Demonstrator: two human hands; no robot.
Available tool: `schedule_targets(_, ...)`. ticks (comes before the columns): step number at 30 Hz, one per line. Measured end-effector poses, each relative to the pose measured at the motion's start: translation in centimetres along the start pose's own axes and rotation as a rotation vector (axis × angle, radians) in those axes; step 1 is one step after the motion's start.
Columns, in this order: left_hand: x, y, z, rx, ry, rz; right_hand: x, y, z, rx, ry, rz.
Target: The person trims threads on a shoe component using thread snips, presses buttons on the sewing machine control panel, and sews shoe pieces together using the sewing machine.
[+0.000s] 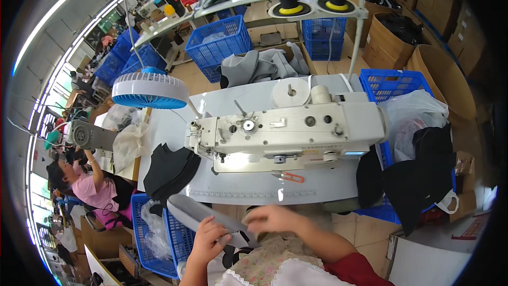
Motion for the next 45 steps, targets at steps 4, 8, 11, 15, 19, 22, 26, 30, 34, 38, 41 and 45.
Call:
schedule_targets(4, -0.4, -0.2, 4.6, -0.021, -0.142, -0.004, 8.5, 1.1, -6.4, 0.176, -1.011, -0.882)
schedule_targets(8, -2.8, 0.5, 8.3, 0.010, -0.160, 0.057, 10.9, 1.3, -10.6, 0.044, -1.064, -0.936)
schedule_targets(11, -4.1, 0.5, 10.3, 0.000, -0.207, 0.007, 10.5, 0.8, -11.7, 0.042, -1.054, -0.992)
schedule_targets(15, -5.4, -1.7, 12.8, -0.092, -0.244, -0.025, 10.0, 0.8, -11.4, 0.062, -1.001, -1.106)
schedule_targets(19, -4.5, -2.9, 13.3, -0.238, -0.282, -0.163, 7.7, 1.0, -10.6, 0.046, -0.966, -1.163)
schedule_targets(22, -3.6, -4.1, 12.3, -0.339, -0.227, -0.170, 3.4, 1.1, -12.7, 0.110, -0.449, -0.987)
schedule_targets(26, -3.9, -6.0, 11.9, -0.415, -0.132, -0.088, -7.3, 2.7, -11.3, 0.062, 0.246, -0.553)
schedule_targets(30, -5.6, -8.2, 11.8, -0.402, -0.122, 0.003, -14.1, 2.3, -10.5, -0.036, -0.113, -0.413)
schedule_targets(34, -7.5, -10.2, 13.1, -0.342, -0.201, 0.040, -15.4, 1.3, -11.4, -0.121, -0.102, -0.365)
schedule_targets(38, -7.3, -12.0, 12.5, -0.264, -0.161, -0.114, -15.1, 2.2, -13.5, -0.130, -0.140, -0.222)
schedule_targets(41, -9.9, -16.6, 16.5, -0.107, -0.220, -0.138, -15.6, 2.9, -14.4, -0.371, 0.111, -0.297)
schedule_targets(45, -18.0, -21.1, 16.2, 0.092, -1.175, 0.546, -17.2, 3.9, -15.5, -0.222, 0.168, -0.346)
Point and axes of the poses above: each hand's wrist, its own y-axis towards the middle knuckle, its own x-axis out of the back of the hand, z = x × y, the point moved 5 cm from there along y, towards the middle knuckle, and after that the axes turned 7 degrees about y, right-handed, at the moved point
